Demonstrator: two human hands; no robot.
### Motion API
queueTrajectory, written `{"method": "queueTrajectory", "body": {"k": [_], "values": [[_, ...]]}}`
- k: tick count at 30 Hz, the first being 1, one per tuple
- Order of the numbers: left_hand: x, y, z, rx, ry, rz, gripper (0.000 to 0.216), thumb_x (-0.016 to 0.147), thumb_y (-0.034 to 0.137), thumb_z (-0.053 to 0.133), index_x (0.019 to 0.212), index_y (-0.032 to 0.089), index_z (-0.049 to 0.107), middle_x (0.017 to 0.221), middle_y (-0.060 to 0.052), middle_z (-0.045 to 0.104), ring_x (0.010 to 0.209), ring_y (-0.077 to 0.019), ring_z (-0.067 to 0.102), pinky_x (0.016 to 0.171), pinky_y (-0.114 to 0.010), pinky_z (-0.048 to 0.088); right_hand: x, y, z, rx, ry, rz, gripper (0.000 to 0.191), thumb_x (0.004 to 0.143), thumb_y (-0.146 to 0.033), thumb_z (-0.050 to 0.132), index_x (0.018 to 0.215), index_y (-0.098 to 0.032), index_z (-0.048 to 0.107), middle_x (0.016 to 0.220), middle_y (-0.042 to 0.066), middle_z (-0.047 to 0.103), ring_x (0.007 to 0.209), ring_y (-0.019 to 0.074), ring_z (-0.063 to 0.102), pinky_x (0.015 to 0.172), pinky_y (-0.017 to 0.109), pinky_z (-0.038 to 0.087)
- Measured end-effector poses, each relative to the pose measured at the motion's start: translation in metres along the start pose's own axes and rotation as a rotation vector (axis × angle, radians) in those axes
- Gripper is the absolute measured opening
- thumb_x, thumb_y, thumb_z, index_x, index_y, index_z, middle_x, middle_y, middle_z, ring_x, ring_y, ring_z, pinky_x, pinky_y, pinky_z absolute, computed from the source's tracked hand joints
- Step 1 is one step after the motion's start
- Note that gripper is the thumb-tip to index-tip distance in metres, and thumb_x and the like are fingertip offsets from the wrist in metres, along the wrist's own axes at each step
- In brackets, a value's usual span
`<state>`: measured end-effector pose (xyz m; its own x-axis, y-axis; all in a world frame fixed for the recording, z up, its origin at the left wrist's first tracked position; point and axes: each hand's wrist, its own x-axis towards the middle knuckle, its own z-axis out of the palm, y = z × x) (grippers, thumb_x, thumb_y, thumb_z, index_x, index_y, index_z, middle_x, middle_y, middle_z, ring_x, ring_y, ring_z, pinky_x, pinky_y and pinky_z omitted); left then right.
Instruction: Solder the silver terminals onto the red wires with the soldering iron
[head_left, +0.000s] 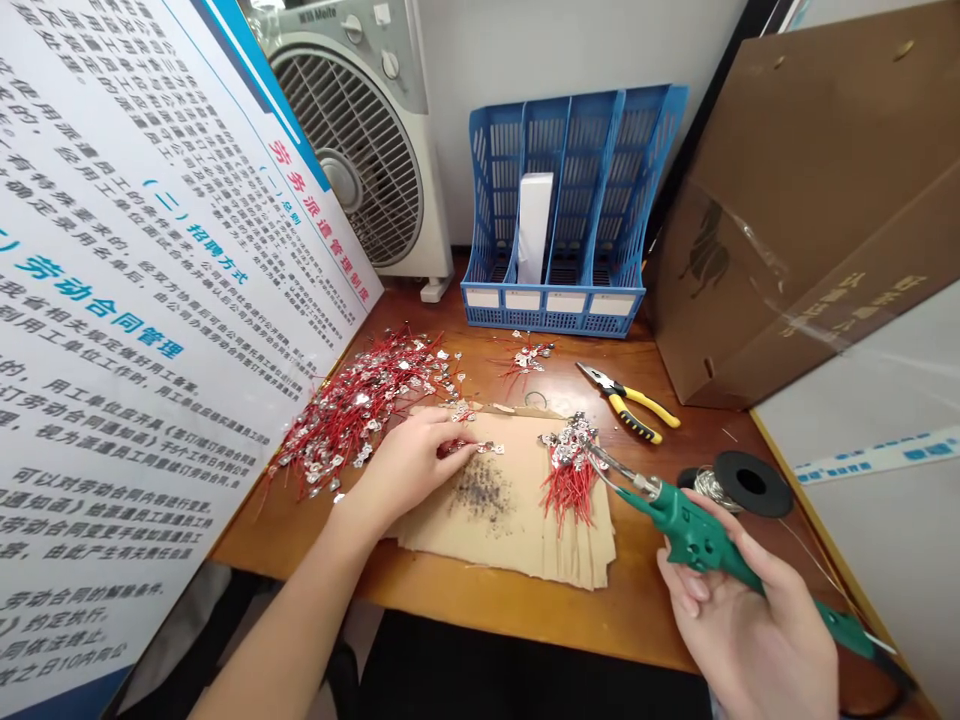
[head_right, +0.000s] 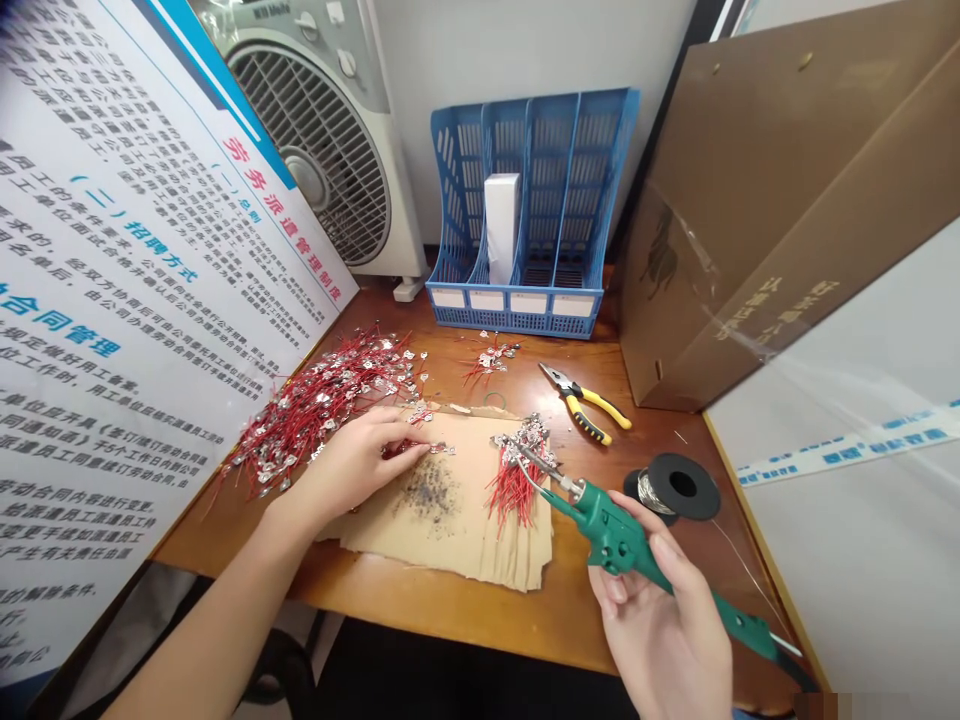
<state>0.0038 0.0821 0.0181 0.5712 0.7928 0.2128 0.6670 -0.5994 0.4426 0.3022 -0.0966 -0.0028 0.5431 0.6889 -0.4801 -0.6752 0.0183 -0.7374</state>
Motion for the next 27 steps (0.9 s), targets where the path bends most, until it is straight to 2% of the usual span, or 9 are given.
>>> {"method": "queueTrajectory", "body": {"k": [6, 9, 11, 12, 14, 16, 18, 23, 27], "values": [[0.003, 0.001, -0.006, -0.038, -0.003, 0.004, 0.014, 0.105, 0.029, 0.081, 0.103, 0.032, 0.095, 0.087, -0.004, 0.078, 0.091, -0.0249, 0.072, 0.085, -0.037, 0.058, -0.002, -0.002, 0.002, 0.025, 0.025, 0.024, 0.057, 0.052, -0.054, 0.107, 0.099, -0.025, 0.095, 0.109, 0.011, 0.083, 0.059, 0.0079, 0.044, 0.043, 0.020, 0.048], [-0.001, 0.008, -0.010, -0.043, 0.113, 0.001, 0.012, 0.104, 0.030, 0.082, 0.105, 0.031, 0.094, 0.102, -0.005, 0.080, 0.099, -0.0249, 0.074, 0.091, -0.038, 0.059, -0.002, -0.002, 0.003, 0.018, 0.031, 0.020, 0.058, 0.051, -0.054, 0.107, 0.098, -0.024, 0.095, 0.101, 0.010, 0.082, 0.057, 0.0076, 0.045, 0.043, 0.020, 0.048], [-0.010, 0.017, -0.012, -0.067, 0.146, 0.014, 0.013, 0.107, 0.028, 0.078, 0.106, 0.028, 0.092, 0.111, -0.006, 0.082, 0.104, -0.0247, 0.076, 0.097, -0.038, 0.059, -0.001, -0.002, 0.002, 0.010, 0.035, 0.011, 0.059, 0.049, -0.054, 0.108, 0.097, -0.024, 0.095, 0.096, 0.010, 0.082, 0.055, 0.0079, 0.047, 0.042, 0.020, 0.048], [-0.016, 0.021, -0.013, -0.083, 0.128, 0.019, 0.015, 0.108, 0.027, 0.076, 0.106, 0.027, 0.090, 0.111, -0.006, 0.083, 0.103, -0.0240, 0.077, 0.096, -0.037, 0.059, -0.001, -0.002, 0.001, -0.003, 0.028, 0.009, 0.059, 0.048, -0.054, 0.108, 0.097, -0.024, 0.095, 0.095, 0.010, 0.083, 0.054, 0.0082, 0.048, 0.042, 0.020, 0.049], [-0.030, 0.030, -0.011, -0.103, 0.044, 0.021, 0.016, 0.110, 0.025, 0.073, 0.106, 0.026, 0.088, 0.099, -0.003, 0.083, 0.091, -0.0212, 0.077, 0.085, -0.033, 0.057, -0.002, -0.001, -0.001, -0.045, -0.021, -0.014, 0.058, 0.049, -0.055, 0.109, 0.096, -0.024, 0.096, 0.094, 0.012, 0.084, 0.054, 0.0107, 0.054, 0.041, 0.021, 0.049], [-0.046, 0.037, -0.006, -0.111, 0.003, 0.021, 0.015, 0.109, 0.023, 0.073, 0.102, 0.026, 0.087, 0.092, -0.001, 0.081, 0.084, -0.0197, 0.075, 0.077, -0.030, 0.055, -0.003, 0.000, -0.003, -0.113, -0.114, -0.048, 0.057, 0.054, -0.058, 0.109, 0.098, -0.024, 0.098, 0.086, 0.013, 0.083, 0.052, 0.0125, 0.056, 0.039, 0.022, 0.049], [-0.060, 0.041, 0.002, -0.125, -0.012, 0.025, 0.015, 0.109, 0.020, 0.073, 0.102, 0.025, 0.086, 0.092, -0.002, 0.082, 0.084, -0.0196, 0.075, 0.077, -0.029, 0.055, -0.005, 0.002, -0.005, -0.189, -0.216, -0.098, 0.055, 0.062, -0.059, 0.107, 0.103, -0.024, 0.098, 0.080, 0.014, 0.082, 0.049, 0.0128, 0.057, 0.039, 0.022, 0.048], [-0.075, 0.044, 0.021, -0.121, 0.100, 0.036, 0.014, 0.106, 0.018, 0.072, 0.097, 0.023, 0.082, 0.087, -0.002, 0.079, 0.082, -0.0206, 0.072, 0.076, -0.032, 0.053, -0.006, 0.009, -0.010, -0.409, -0.412, -0.209, 0.044, 0.081, -0.061, 0.100, 0.106, -0.024, 0.099, 0.068, 0.014, 0.077, 0.047, 0.0145, 0.058, 0.040, 0.021, 0.046], [-0.075, 0.044, 0.029, -0.138, 0.149, 0.063, 0.015, 0.105, 0.016, 0.073, 0.094, 0.022, 0.080, 0.087, -0.001, 0.079, 0.082, -0.0205, 0.069, 0.079, -0.034, 0.052, -0.001, 0.014, -0.023, -0.580, -0.461, -0.289, 0.038, 0.094, -0.058, 0.090, 0.114, -0.026, 0.098, 0.071, 0.012, 0.078, 0.047, 0.0156, 0.058, 0.042, 0.024, 0.045]]}}
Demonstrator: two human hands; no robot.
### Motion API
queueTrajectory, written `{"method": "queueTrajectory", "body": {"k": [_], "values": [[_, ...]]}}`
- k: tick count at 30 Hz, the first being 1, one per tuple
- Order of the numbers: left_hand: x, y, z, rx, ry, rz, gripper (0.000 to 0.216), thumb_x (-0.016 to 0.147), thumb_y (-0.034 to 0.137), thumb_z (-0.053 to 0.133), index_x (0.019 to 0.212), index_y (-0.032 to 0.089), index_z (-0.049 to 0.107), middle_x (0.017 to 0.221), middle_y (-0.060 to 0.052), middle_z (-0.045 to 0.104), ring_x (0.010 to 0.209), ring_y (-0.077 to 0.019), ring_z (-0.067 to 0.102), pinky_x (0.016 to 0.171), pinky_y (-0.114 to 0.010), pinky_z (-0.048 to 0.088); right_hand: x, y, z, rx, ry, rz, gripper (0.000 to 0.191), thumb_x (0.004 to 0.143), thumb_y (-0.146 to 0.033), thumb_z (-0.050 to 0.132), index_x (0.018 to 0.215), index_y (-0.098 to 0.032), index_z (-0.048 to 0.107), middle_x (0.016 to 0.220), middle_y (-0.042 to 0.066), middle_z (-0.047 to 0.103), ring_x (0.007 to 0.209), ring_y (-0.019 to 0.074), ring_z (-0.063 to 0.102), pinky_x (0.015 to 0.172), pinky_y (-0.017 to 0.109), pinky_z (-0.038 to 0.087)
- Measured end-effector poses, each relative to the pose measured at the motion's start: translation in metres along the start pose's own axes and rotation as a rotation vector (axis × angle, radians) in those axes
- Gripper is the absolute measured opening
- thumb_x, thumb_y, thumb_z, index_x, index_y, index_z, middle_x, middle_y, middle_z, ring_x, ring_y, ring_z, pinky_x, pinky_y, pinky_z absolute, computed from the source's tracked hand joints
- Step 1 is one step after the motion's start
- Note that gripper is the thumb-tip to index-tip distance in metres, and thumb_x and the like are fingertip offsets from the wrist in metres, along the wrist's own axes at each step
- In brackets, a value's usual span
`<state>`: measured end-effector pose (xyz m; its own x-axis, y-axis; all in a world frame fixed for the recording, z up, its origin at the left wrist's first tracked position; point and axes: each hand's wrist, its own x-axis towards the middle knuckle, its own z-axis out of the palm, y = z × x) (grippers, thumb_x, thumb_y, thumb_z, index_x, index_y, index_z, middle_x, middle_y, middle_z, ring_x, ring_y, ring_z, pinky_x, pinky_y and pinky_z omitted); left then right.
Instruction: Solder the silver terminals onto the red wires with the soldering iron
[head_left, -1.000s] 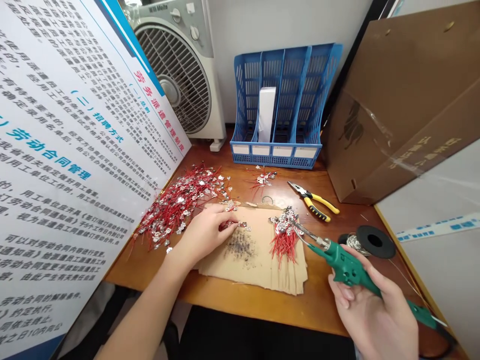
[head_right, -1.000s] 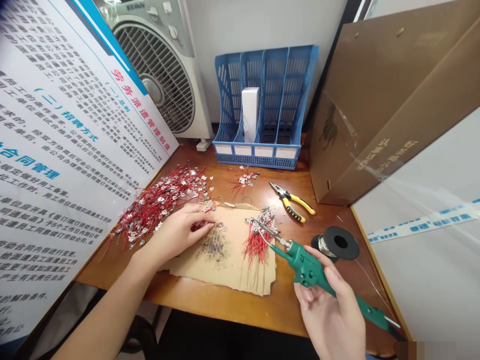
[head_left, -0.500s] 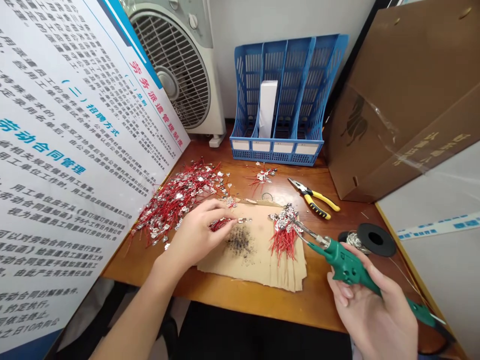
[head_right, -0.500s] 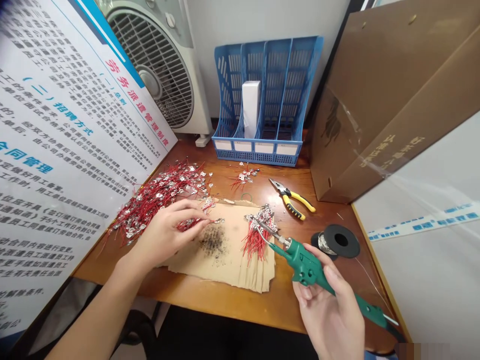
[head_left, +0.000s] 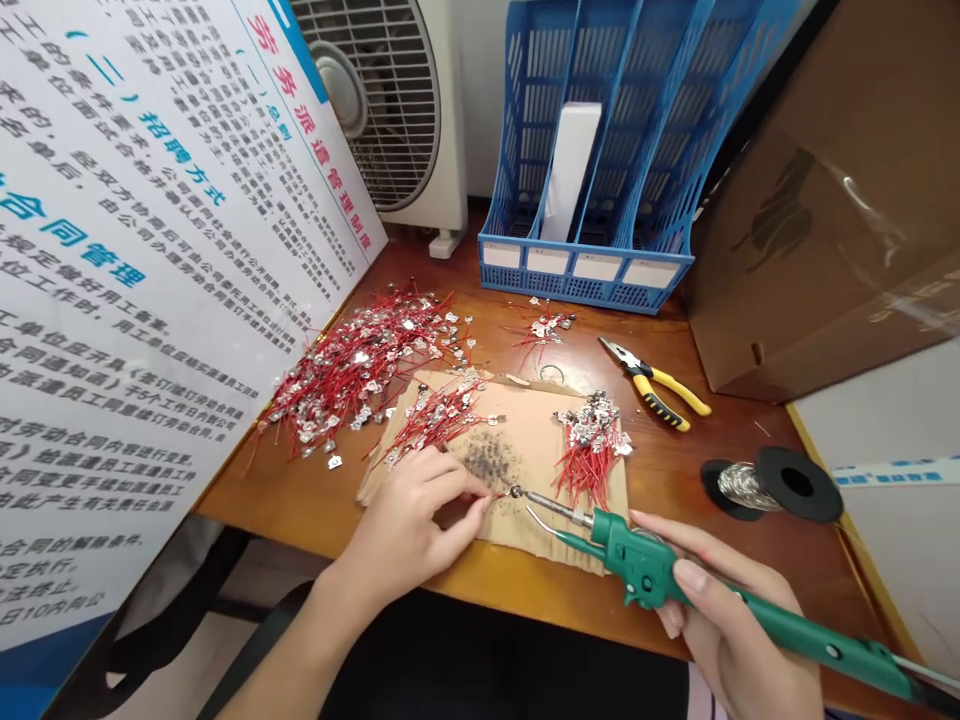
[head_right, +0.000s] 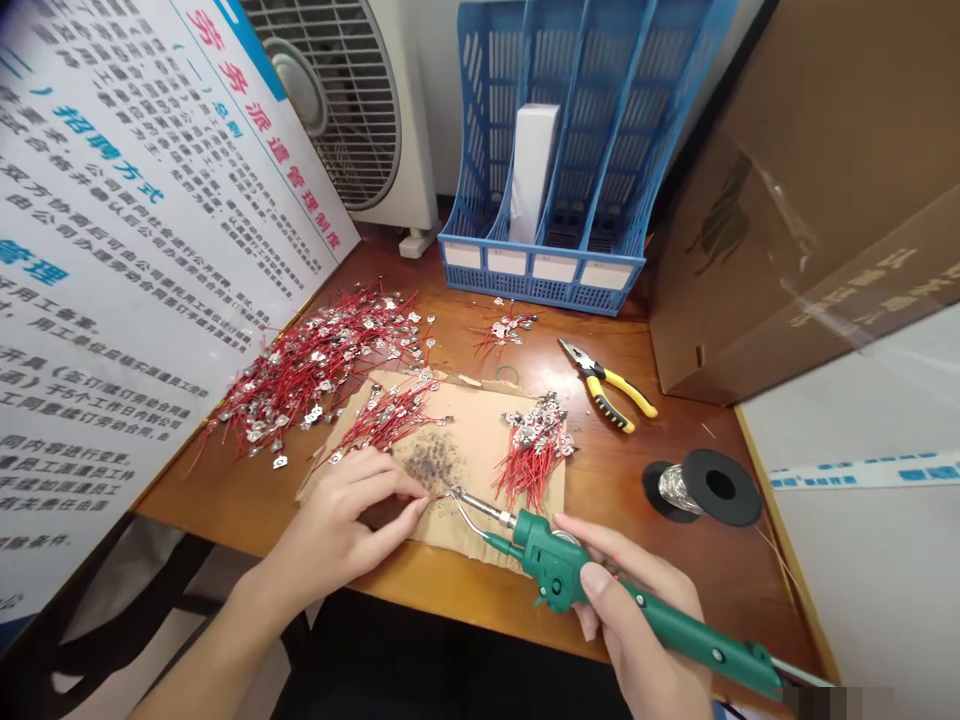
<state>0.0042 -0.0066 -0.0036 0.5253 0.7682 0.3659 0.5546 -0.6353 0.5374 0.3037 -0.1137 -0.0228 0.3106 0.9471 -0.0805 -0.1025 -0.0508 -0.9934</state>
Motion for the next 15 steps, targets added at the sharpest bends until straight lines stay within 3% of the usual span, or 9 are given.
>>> {"method": "queueTrajectory", "body": {"k": [5, 15], "values": [[0.000, -0.002, 0.002, -0.024, 0.017, 0.029, 0.015, 0.106, 0.015, 0.071, 0.095, 0.022, 0.079, 0.088, -0.001, 0.080, 0.083, -0.0201, 0.067, 0.081, -0.035, 0.051, -0.006, 0.003, -0.004, -0.184, -0.035, 0.000, 0.038, 0.102, -0.053, 0.083, 0.122, -0.024, 0.096, 0.067, 0.006, 0.073, 0.051, 0.0187, 0.063, 0.049, 0.028, 0.050], [0.000, -0.001, 0.003, -0.051, -0.004, 0.016, 0.015, 0.105, 0.013, 0.072, 0.096, 0.022, 0.079, 0.089, 0.000, 0.081, 0.083, -0.0197, 0.066, 0.083, -0.036, 0.051, -0.012, -0.003, 0.000, -0.248, 0.008, 0.047, 0.033, 0.102, -0.053, 0.084, 0.119, -0.027, 0.096, 0.062, 0.003, 0.069, 0.050, 0.0174, 0.062, 0.046, 0.025, 0.045]]}}
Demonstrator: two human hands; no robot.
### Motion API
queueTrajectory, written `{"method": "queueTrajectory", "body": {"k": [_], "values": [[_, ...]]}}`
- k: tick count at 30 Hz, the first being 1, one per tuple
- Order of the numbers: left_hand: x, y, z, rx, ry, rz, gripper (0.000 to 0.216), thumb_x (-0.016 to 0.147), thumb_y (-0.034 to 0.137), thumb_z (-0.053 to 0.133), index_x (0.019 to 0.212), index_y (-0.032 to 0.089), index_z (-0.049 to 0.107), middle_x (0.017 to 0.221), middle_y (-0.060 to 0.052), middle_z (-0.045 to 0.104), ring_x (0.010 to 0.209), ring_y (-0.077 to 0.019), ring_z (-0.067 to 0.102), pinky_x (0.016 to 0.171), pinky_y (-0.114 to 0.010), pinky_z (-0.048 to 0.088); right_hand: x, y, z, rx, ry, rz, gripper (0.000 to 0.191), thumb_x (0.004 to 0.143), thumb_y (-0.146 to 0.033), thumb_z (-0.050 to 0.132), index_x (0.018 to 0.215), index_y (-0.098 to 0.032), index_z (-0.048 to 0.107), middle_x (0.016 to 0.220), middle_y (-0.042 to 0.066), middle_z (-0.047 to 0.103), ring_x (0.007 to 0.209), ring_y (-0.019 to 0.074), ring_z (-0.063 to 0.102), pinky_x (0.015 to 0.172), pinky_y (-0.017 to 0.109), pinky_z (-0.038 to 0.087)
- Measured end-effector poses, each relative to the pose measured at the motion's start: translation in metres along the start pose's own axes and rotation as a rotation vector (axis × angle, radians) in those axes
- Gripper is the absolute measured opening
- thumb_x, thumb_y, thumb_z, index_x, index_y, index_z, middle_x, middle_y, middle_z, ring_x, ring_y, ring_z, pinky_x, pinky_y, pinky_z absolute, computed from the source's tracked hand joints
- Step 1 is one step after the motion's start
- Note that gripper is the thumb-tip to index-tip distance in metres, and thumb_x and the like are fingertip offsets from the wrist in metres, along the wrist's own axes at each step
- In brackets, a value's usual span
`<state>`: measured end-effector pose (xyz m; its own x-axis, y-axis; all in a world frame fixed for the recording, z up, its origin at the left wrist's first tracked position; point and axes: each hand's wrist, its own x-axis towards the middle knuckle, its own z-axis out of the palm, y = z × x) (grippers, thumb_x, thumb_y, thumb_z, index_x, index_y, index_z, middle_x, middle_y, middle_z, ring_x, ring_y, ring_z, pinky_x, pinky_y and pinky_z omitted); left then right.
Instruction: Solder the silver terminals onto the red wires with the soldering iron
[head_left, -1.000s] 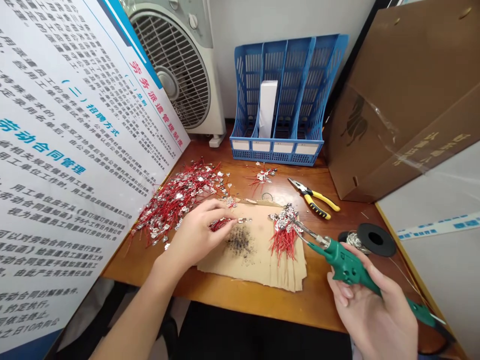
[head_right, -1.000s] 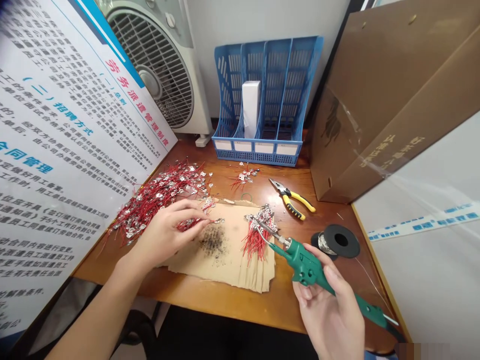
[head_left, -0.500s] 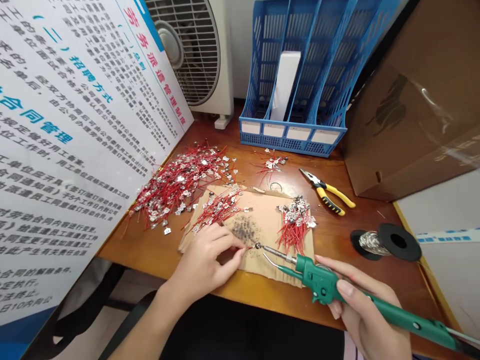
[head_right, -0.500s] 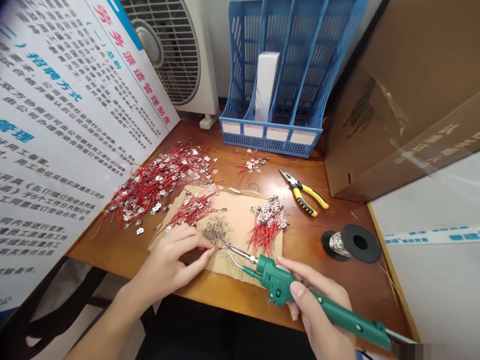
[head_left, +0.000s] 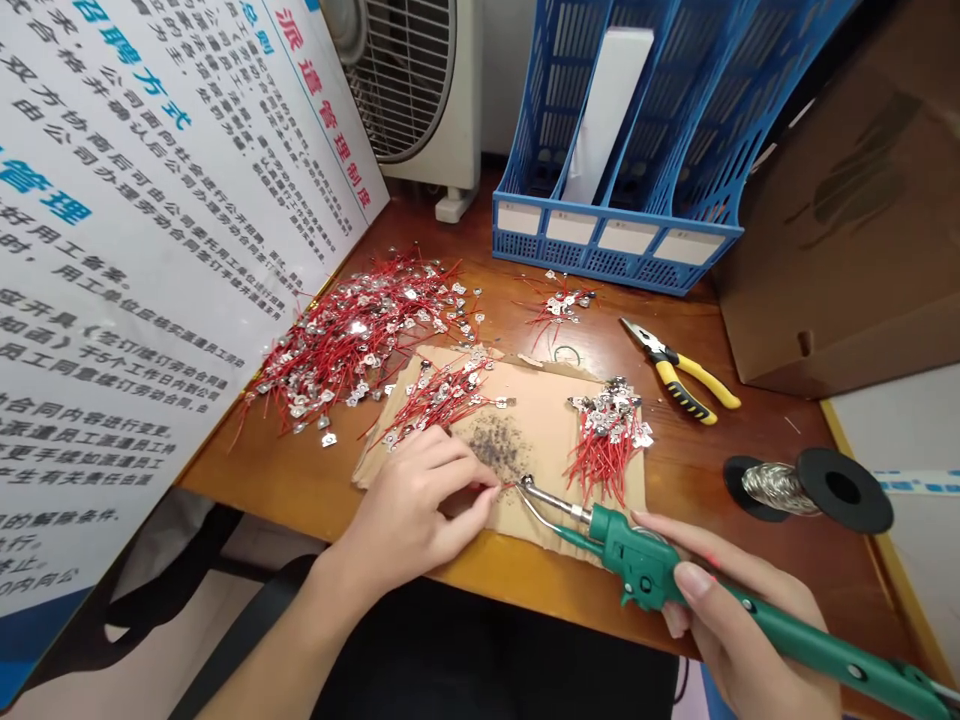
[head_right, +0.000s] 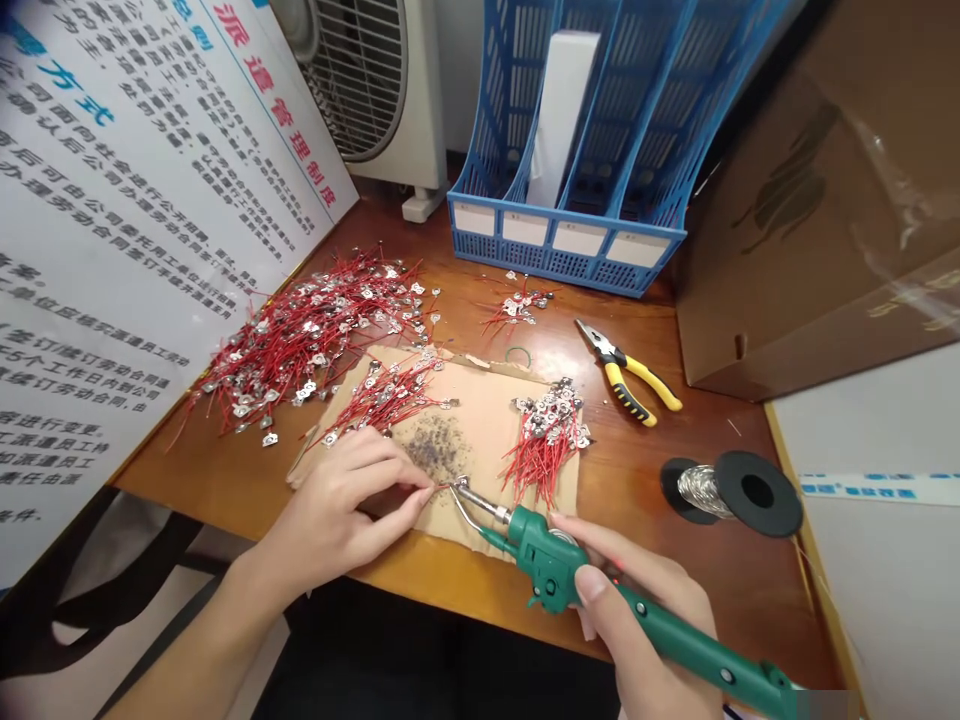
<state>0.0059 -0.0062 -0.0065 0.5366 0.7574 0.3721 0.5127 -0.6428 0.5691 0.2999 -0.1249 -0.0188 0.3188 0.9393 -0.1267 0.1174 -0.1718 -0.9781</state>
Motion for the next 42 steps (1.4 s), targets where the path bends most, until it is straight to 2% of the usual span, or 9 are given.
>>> {"method": "queueTrajectory", "body": {"k": [6, 15, 22, 26, 30, 36, 42], "values": [[0.001, 0.000, 0.001, 0.002, -0.007, -0.006, 0.015, 0.105, 0.014, 0.071, 0.095, 0.022, 0.079, 0.088, -0.001, 0.080, 0.084, -0.0205, 0.067, 0.082, -0.036, 0.052, -0.005, -0.004, 0.006, -0.014, 0.051, 0.013, 0.035, 0.103, -0.053, 0.081, 0.117, -0.025, 0.096, 0.060, 0.002, 0.065, 0.051, 0.0183, 0.061, 0.049, 0.028, 0.050], [0.000, -0.002, 0.002, -0.013, -0.016, -0.019, 0.015, 0.105, 0.013, 0.072, 0.097, 0.022, 0.080, 0.090, -0.002, 0.081, 0.084, -0.0208, 0.067, 0.083, -0.036, 0.052, -0.001, 0.008, -0.002, -0.079, 0.078, -0.103, 0.033, 0.100, -0.048, 0.083, 0.115, -0.022, 0.096, 0.074, 0.008, 0.078, 0.049, 0.0190, 0.064, 0.043, 0.028, 0.052], [0.000, -0.001, 0.001, 0.003, -0.004, -0.018, 0.015, 0.105, 0.015, 0.073, 0.093, 0.022, 0.079, 0.086, -0.001, 0.080, 0.082, -0.0203, 0.067, 0.082, -0.037, 0.052, 0.001, 0.006, 0.001, -0.050, 0.041, -0.045, 0.034, 0.102, -0.049, 0.080, 0.115, -0.022, 0.097, 0.064, 0.005, 0.071, 0.048, 0.0178, 0.060, 0.043, 0.027, 0.049], [0.001, -0.001, 0.002, 0.010, -0.005, -0.011, 0.016, 0.105, 0.015, 0.073, 0.093, 0.022, 0.081, 0.085, -0.001, 0.080, 0.081, -0.0201, 0.066, 0.080, -0.036, 0.052, 0.001, 0.006, -0.002, -0.107, 0.050, -0.073, 0.033, 0.101, -0.047, 0.080, 0.116, -0.022, 0.097, 0.063, 0.005, 0.069, 0.049, 0.0191, 0.061, 0.042, 0.027, 0.047], [0.001, -0.001, 0.002, 0.010, -0.004, -0.010, 0.015, 0.105, 0.016, 0.073, 0.094, 0.022, 0.081, 0.086, -0.002, 0.080, 0.082, -0.0203, 0.067, 0.079, -0.035, 0.052, 0.001, 0.007, -0.005, -0.144, 0.039, -0.073, 0.034, 0.100, -0.046, 0.081, 0.117, -0.022, 0.097, 0.065, 0.007, 0.072, 0.050, 0.0210, 0.064, 0.042, 0.028, 0.049], [0.000, -0.002, 0.002, 0.004, -0.002, -0.008, 0.015, 0.105, 0.016, 0.074, 0.093, 0.022, 0.081, 0.085, -0.002, 0.079, 0.081, -0.0200, 0.067, 0.079, -0.035, 0.051, 0.001, 0.003, 0.000, -0.032, 0.007, -0.021, 0.035, 0.103, -0.050, 0.079, 0.118, -0.024, 0.097, 0.060, 0.004, 0.067, 0.049, 0.0169, 0.057, 0.044, 0.026, 0.045], [0.001, -0.002, 0.003, 0.011, -0.006, -0.003, 0.016, 0.105, 0.015, 0.074, 0.092, 0.022, 0.081, 0.085, -0.002, 0.079, 0.081, -0.0197, 0.066, 0.080, -0.035, 0.052, 0.000, -0.005, 0.004, -0.019, 0.027, 0.037, 0.033, 0.104, -0.045, 0.078, 0.118, -0.022, 0.096, 0.061, 0.004, 0.067, 0.050, 0.0182, 0.059, 0.047, 0.027, 0.048]]}}
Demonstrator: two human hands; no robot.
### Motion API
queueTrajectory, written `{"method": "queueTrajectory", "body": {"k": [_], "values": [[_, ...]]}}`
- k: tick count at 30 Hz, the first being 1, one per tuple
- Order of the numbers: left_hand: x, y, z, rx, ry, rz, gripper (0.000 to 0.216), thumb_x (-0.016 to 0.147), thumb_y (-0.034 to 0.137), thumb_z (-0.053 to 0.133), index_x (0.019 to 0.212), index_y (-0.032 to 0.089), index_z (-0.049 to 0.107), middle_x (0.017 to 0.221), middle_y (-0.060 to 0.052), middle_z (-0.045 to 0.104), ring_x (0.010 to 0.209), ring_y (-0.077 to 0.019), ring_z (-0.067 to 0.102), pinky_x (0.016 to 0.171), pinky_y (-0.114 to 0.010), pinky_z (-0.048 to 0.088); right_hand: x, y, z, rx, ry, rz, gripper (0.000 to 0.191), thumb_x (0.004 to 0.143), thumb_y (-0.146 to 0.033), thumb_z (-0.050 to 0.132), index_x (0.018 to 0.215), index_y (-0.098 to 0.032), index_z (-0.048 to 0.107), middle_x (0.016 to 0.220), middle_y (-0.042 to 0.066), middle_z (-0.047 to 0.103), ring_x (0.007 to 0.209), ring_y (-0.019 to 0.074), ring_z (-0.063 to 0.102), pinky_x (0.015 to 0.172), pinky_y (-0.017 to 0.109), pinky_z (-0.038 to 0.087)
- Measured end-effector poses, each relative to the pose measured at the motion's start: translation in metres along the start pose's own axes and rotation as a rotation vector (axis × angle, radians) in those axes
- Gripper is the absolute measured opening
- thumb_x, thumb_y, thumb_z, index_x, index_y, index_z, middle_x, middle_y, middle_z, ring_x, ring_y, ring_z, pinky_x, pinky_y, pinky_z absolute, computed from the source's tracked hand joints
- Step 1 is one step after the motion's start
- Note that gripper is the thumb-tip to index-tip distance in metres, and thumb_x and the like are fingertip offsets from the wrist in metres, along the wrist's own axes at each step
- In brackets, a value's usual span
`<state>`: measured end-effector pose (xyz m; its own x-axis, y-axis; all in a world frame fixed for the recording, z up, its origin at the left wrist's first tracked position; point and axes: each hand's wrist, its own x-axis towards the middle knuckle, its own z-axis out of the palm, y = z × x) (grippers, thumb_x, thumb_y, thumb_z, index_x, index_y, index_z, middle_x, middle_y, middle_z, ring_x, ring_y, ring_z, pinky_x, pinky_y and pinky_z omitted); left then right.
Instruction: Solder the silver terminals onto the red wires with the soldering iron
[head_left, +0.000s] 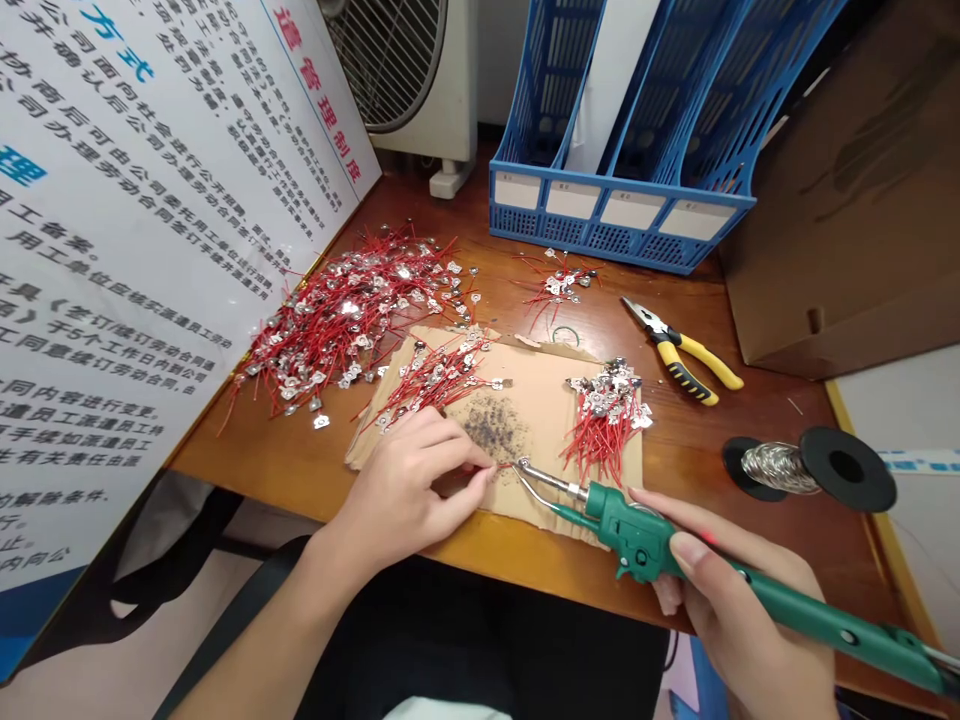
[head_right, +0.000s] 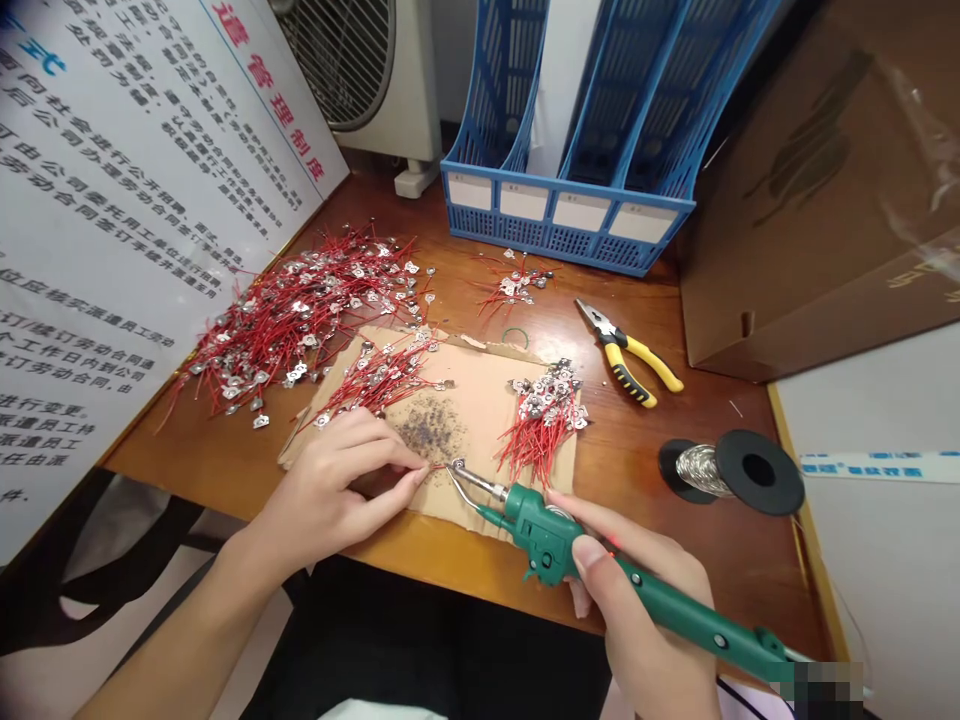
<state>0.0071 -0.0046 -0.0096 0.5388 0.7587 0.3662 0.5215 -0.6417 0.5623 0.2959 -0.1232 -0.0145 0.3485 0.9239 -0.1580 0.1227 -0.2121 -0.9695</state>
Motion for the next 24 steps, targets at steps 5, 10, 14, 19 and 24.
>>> {"method": "queueTrajectory", "body": {"k": [5, 10, 14, 19, 24], "values": [[0.0012, 0.0008, -0.0004, 0.019, 0.005, 0.008, 0.016, 0.105, 0.016, 0.074, 0.093, 0.022, 0.081, 0.084, -0.002, 0.080, 0.080, -0.0198, 0.067, 0.080, -0.036, 0.053, -0.0010, -0.0001, 0.0001, -0.036, 0.019, -0.027, 0.034, 0.101, -0.048, 0.079, 0.116, -0.023, 0.097, 0.057, 0.003, 0.063, 0.049, 0.0189, 0.061, 0.045, 0.027, 0.045], [0.0018, 0.0024, -0.0016, 0.025, -0.008, 0.019, 0.018, 0.106, 0.017, 0.072, 0.091, 0.023, 0.081, 0.082, -0.002, 0.080, 0.079, -0.0197, 0.068, 0.080, -0.036, 0.054, -0.0021, 0.0001, -0.0003, -0.083, 0.029, -0.036, 0.033, 0.101, -0.046, 0.077, 0.116, -0.024, 0.097, 0.056, 0.002, 0.061, 0.051, 0.0194, 0.062, 0.047, 0.028, 0.048], [0.0017, 0.0024, -0.0015, 0.025, -0.011, 0.025, 0.019, 0.105, 0.017, 0.072, 0.089, 0.022, 0.079, 0.081, -0.002, 0.079, 0.078, -0.0197, 0.067, 0.078, -0.036, 0.053, -0.0010, 0.0009, 0.0002, -0.064, 0.015, -0.039, 0.032, 0.101, -0.045, 0.077, 0.117, -0.024, 0.097, 0.060, 0.002, 0.065, 0.051, 0.0179, 0.060, 0.050, 0.028, 0.048], [0.0020, 0.0025, -0.0011, 0.008, 0.000, 0.031, 0.018, 0.104, 0.015, 0.072, 0.088, 0.022, 0.078, 0.080, -0.001, 0.078, 0.078, -0.0189, 0.066, 0.077, -0.035, 0.051, 0.0002, 0.0007, 0.0009, 0.069, 0.004, -0.029, 0.031, 0.099, -0.044, 0.081, 0.118, -0.025, 0.096, 0.063, 0.002, 0.066, 0.053, 0.0169, 0.059, 0.051, 0.027, 0.045], [0.0018, 0.0027, -0.0011, 0.012, 0.018, 0.027, 0.019, 0.104, 0.016, 0.073, 0.087, 0.022, 0.077, 0.080, -0.001, 0.077, 0.077, -0.0188, 0.065, 0.077, -0.035, 0.051, 0.0012, 0.0034, -0.0007, 0.216, 0.016, -0.043, 0.032, 0.103, -0.041, 0.077, 0.119, -0.022, 0.096, 0.075, 0.007, 0.076, 0.054, 0.0179, 0.060, 0.051, 0.029, 0.047]]}}
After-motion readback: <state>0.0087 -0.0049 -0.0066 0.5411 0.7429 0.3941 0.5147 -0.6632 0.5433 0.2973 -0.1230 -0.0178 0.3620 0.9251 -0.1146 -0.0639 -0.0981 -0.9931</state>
